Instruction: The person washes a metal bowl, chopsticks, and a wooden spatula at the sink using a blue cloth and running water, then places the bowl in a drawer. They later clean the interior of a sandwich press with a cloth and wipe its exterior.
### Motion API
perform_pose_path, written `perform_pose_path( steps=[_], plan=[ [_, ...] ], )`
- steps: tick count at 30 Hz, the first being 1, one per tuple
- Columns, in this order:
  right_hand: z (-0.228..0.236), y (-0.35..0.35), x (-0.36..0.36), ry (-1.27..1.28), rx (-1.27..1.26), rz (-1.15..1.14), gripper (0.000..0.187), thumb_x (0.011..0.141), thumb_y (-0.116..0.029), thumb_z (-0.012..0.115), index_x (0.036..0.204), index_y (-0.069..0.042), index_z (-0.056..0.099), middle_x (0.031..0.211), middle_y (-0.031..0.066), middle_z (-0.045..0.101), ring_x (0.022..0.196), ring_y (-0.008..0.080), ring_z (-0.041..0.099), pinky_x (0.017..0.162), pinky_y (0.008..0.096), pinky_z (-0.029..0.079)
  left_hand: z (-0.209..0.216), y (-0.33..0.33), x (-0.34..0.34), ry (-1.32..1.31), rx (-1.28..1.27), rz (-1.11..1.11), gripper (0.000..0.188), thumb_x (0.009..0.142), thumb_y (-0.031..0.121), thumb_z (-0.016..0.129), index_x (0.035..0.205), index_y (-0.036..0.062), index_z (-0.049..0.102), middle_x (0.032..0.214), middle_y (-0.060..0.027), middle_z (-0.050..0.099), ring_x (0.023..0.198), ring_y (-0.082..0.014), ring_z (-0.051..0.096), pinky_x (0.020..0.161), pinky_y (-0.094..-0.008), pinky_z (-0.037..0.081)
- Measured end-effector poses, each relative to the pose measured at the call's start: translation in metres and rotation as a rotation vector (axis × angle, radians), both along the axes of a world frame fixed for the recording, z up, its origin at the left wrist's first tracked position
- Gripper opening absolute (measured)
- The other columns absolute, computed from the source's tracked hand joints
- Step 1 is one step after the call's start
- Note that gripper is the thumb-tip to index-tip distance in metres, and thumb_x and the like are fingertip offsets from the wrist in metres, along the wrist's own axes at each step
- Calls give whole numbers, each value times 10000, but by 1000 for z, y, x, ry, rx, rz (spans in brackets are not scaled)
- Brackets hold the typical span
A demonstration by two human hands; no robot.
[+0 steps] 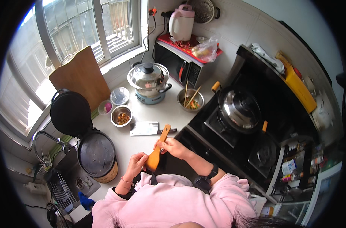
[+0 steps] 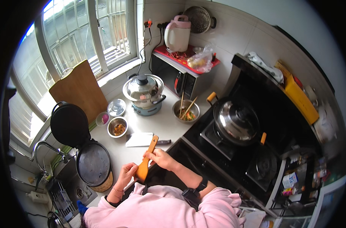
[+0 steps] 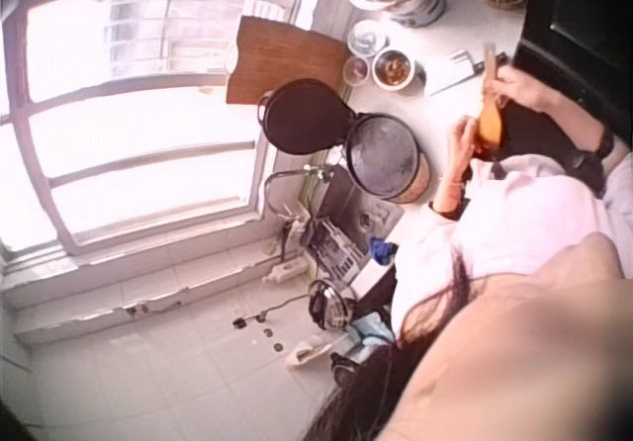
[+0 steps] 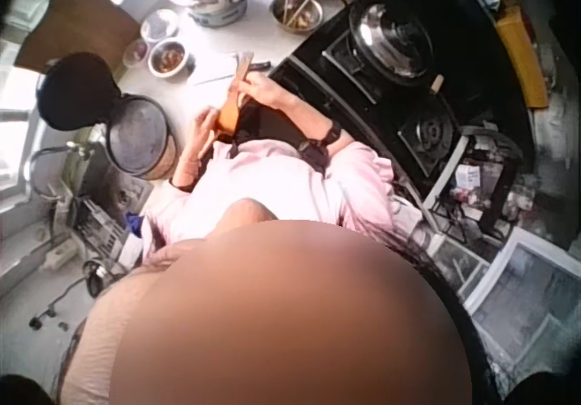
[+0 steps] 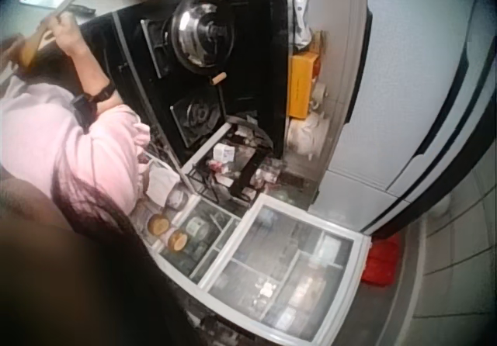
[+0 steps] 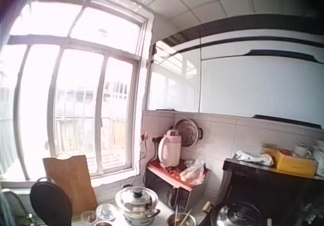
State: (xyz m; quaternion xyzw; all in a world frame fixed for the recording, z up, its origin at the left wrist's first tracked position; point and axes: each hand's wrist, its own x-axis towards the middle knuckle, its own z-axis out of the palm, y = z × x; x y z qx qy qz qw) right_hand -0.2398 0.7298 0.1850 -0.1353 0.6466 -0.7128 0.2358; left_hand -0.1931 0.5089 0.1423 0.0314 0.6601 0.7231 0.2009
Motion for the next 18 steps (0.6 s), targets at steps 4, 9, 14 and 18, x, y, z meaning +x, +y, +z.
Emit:
perform_pose_path(
  steps=[4, 9, 14, 18],
  plan=[
    [57, 39, -91, 164, 47, -72, 299, 947, -350, 491, 1028, -83, 597, 898, 0, 650, 857, 85, 594, 697, 237, 467, -21, -15, -28, -68, -77, 99, 194, 925, 143, 497, 829, 16, 609, 611, -36, 596, 472, -86, 550, 441, -190, 420],
    [101, 71, -254, 413, -6, -246, 369, 943, -301, 516, 1198, -35, 497, 799, 33, 616, 724, 88, 587, 611, 219, 442, -37, -34, -30, -166, -131, 330, 202, 922, 179, 504, 875, 20, 619, 654, -19, 590, 560, -68, 536, 503, -190, 408],
    [78, 58, -452, 83, -321, -557, 192, 972, -221, 441, 988, -54, 533, 728, 79, 604, 593, 178, 582, 570, 316, 500, -48, -42, -9, -109, -295, 476, 193, 898, 172, 517, 875, 14, 625, 667, -31, 605, 567, -77, 542, 510, -205, 410],
    [44, 46, -569, -132, -275, -872, 288, 932, -275, 439, 951, -18, 568, 664, 104, 587, 513, 182, 555, 499, 314, 474, -74, -49, 22, -222, -307, 704, 205, 903, 194, 508, 902, 14, 606, 639, -55, 600, 518, -95, 541, 455, -204, 396]
  ],
)
